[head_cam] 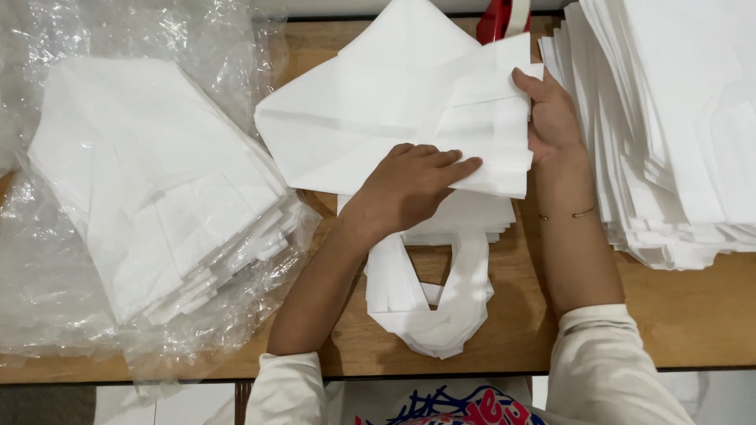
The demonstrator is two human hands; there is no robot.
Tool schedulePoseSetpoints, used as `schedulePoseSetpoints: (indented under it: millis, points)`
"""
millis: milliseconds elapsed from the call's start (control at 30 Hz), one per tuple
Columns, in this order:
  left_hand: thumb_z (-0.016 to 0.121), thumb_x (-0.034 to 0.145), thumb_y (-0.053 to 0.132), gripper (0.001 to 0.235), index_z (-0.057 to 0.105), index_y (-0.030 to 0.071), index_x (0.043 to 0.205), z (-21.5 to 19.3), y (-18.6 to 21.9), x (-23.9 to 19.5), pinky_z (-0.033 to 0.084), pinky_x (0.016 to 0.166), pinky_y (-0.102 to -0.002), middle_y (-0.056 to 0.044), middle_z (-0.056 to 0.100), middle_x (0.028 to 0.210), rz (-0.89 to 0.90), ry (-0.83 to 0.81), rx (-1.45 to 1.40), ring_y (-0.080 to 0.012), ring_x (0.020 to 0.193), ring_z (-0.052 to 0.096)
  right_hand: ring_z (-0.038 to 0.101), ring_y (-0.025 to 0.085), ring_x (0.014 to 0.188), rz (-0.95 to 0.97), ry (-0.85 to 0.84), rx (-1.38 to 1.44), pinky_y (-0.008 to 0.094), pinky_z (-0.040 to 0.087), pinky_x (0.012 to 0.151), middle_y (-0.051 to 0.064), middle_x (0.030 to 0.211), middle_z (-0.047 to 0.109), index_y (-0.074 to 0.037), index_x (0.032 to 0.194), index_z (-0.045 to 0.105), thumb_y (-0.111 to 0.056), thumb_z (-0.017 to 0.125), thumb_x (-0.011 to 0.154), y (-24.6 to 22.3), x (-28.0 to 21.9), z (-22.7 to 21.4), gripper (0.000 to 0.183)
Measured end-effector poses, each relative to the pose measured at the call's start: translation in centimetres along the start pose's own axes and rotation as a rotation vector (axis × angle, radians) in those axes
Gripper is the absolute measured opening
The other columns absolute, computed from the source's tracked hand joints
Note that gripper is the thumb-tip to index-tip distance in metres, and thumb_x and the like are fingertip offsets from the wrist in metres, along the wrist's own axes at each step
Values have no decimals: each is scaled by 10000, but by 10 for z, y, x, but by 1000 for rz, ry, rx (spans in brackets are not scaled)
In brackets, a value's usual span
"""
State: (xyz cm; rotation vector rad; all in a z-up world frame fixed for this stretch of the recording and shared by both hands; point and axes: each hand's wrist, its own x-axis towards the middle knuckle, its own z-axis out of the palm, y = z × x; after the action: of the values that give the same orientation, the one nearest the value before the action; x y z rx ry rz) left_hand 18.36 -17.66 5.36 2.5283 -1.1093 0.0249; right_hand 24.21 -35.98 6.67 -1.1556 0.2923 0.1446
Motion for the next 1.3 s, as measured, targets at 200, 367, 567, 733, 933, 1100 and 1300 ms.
schedulePoseSetpoints:
  millis: [200, 367, 567, 733, 933, 1100, 1300]
  points:
    - [560, 842, 213, 398, 409, 136, 1202, -19, -3, -4, 398, 739, -388, -56, 560, 1073, 32, 285, 51, -260, 926, 541, 571, 146, 973, -198, -165, -161, 258, 519, 796, 34, 1085, 575, -128, 1232, 429, -179, 545, 797, -7, -20, -1, 453]
    - [440, 922, 595, 582, 327, 182, 1316, -26, -7, -7, 477, 913, -364, -75, 330, 1336, -37, 570, 509, -238, 1194, 441, 518, 192, 1014, -419, -707, -309, 290, 483, 811, 84, 1157, 502, -33, 1258, 387, -197, 443, 904, -4, -35, -18, 395]
    - [474, 906, 612, 638, 281, 154, 1305, -32, 0, -10, 372, 1013, -392, -31, 366, 1326, -60, 484, 509, -218, 1249, 355, 472, 205, 1088, -512, -895, -711, 305, 414, 899, 110, 1224, 445, 4, 1265, 325, -351, 440, 823, -23, -72, 9, 579]
    - [576, 814, 185, 266, 448, 116, 1037, -31, 12, -3, 364, 892, -425, -48, 488, 908, 50, 685, 471, -224, 964, 504, 506, 161, 726, -659, -681, -1102, 267, 390, 647, 47, 865, 555, -19, 1090, 484, -189, 530, 812, -24, -90, 29, 329]
    - [650, 796, 161, 277, 453, 125, 987, -34, 13, -3, 378, 858, -418, -24, 467, 812, 87, 752, 491, -184, 811, 516, 588, 248, 709, -1151, -549, -1171, 297, 452, 596, 157, 849, 613, 92, 932, 563, -126, 496, 841, -23, -85, 9, 245]
    - [737, 761, 488, 492, 488, 114, 960, -45, 5, -13, 363, 842, -389, -20, 478, 867, 18, 638, 508, -174, 781, 483, 548, 214, 689, -958, -509, -1001, 256, 413, 585, 181, 843, 581, 103, 901, 549, -102, 463, 859, -46, -97, -14, 226]
    - [475, 896, 380, 288, 464, 98, 839, -54, -2, -24, 389, 688, -316, -33, 483, 772, -27, 591, 441, -192, 648, 456, 563, 387, 799, -1049, -472, -849, 363, 467, 672, 352, 926, 536, 184, 868, 503, 134, 610, 756, -51, -82, -59, 163]
